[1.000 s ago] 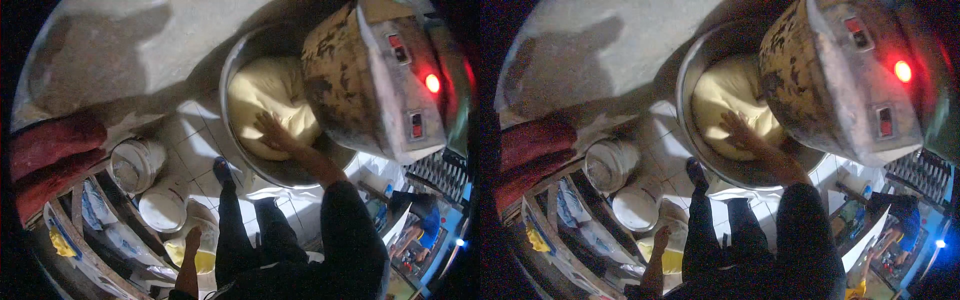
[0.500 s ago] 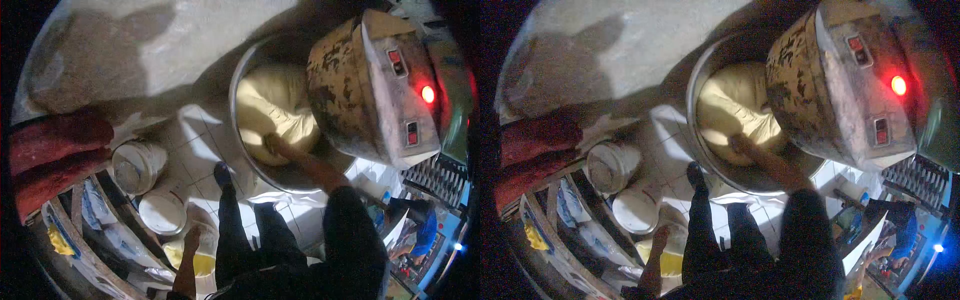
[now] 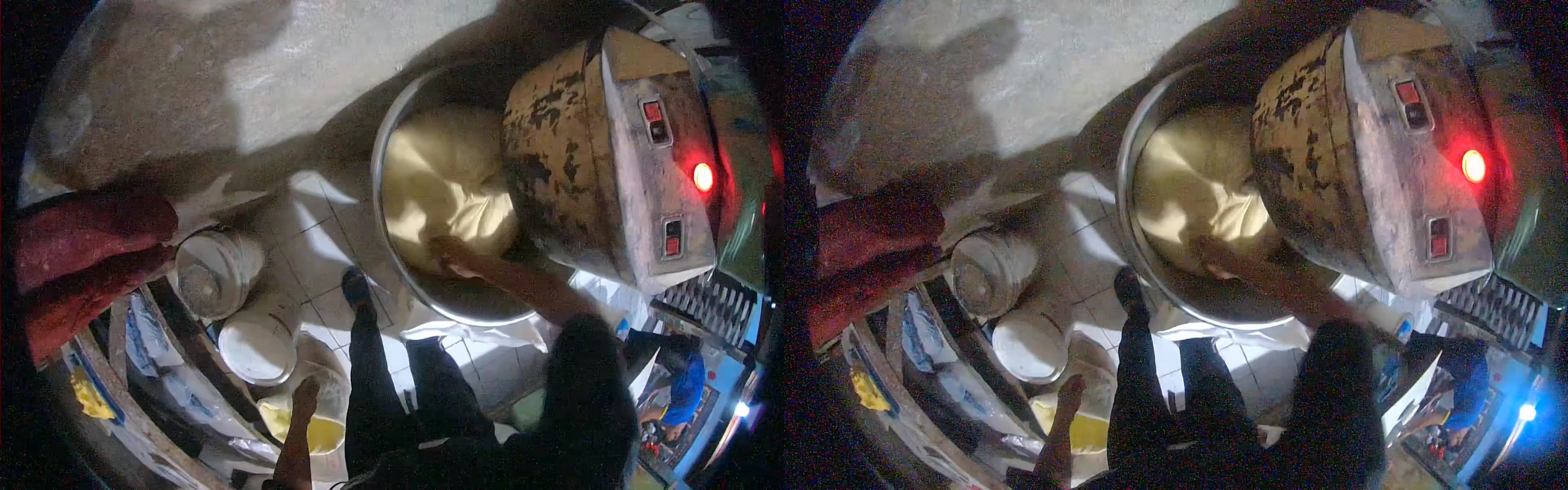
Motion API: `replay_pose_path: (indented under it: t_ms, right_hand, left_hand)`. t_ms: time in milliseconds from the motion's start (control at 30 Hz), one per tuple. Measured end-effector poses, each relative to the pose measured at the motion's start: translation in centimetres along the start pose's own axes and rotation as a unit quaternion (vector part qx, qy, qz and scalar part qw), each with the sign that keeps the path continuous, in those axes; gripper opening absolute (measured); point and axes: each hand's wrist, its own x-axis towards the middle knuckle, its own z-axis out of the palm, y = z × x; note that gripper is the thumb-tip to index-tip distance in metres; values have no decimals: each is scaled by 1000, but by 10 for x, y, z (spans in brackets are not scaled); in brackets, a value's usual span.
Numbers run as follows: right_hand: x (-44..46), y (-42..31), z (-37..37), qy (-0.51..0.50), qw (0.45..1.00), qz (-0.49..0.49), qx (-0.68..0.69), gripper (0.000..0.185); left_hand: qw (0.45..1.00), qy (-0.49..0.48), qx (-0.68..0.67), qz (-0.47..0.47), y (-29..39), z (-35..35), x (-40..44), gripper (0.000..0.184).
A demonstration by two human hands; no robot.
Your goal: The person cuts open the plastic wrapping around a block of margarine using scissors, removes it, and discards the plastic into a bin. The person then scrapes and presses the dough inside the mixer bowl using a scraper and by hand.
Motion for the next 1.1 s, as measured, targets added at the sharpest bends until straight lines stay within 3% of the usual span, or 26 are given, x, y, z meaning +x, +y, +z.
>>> replay_pose_path:
  t_ms: [100, 167, 233, 300, 400, 500, 600, 667, 700, 733, 767, 833, 900, 933, 967, 1000, 1067, 1100]
  right_hand:
    - [-24, 33, -36, -128, 976, 4, 175, 46]
    - [-7, 80, -13, -139, 982, 34, 127, 48]
    - [24, 77, 21, -83, 991, 79, 63, 49]
    - [48, 68, 38, -53, 994, 88, 39, 50]
    - [38, 35, 18, 9, 999, 23, -40, 52]
    - [-11, -15, -34, 78, 995, -66, 24, 54]
    - [-15, 23, -64, 132, 972, -194, -15, 55]
    - [14, 32, -60, 165, 951, -258, -49, 56]
    - [19, 17, -47, 143, 974, -145, -95, 59]
    - [15, 2, -37, 113, 983, -27, -140, 62]
    - [25, 11, -3, 255, 944, -61, -198, 67]
    - [32, -13, -10, 254, 954, 6, -157, 66]
    - [58, -18, -26, 266, 956, 53, -112, 66]
    - [31, -35, -85, 84, 995, 20, 56, 61]
    - [2, -59, -121, 49, 989, -18, 138, 57]
    - [-29, -85, -145, 79, 984, -42, 152, 53]
    - [-105, -139, -183, 177, 975, -34, 133, 46]
    - [-151, -166, -199, 210, 970, 25, 117, 41]
  left_hand:
    - [998, 31, -51, 23, -20, 10, 9, 31]
    - [982, 60, -178, -28, -24, 11, 5, 31]
    - [964, 91, -243, -50, -19, 20, 22, 31]
    - [999, 0, 28, 46, -4, 10, 12, 31]
    - [989, -9, 146, 39, 35, 9, 9, 30]
    - [999, 6, 11, 42, 27, 6, 8, 30]
    - [997, 40, -10, 61, 26, 15, 8, 27]
    - [974, 7, 211, 79, 11, 19, 14, 25]
    - [968, 46, 200, 144, 14, 20, 11, 27]
    - [968, 44, 201, 142, 9, 23, 3, 27]
    - [998, 55, 31, 27, 3, 31, -7, 28]
    - [986, 71, -137, -64, -3, 35, -4, 29]
    - [986, 7, 141, 91, -8, 31, -12, 30]
    - [984, 15, 146, 99, -15, 32, -16, 30]
    - [985, 65, 101, 120, -20, 36, -12, 31]
    - [982, 115, 53, 141, -17, 40, -15, 31]
    - [971, 144, 91, 166, 13, 45, -18, 32]
    - [962, 162, 129, 178, 29, 49, -26, 32]
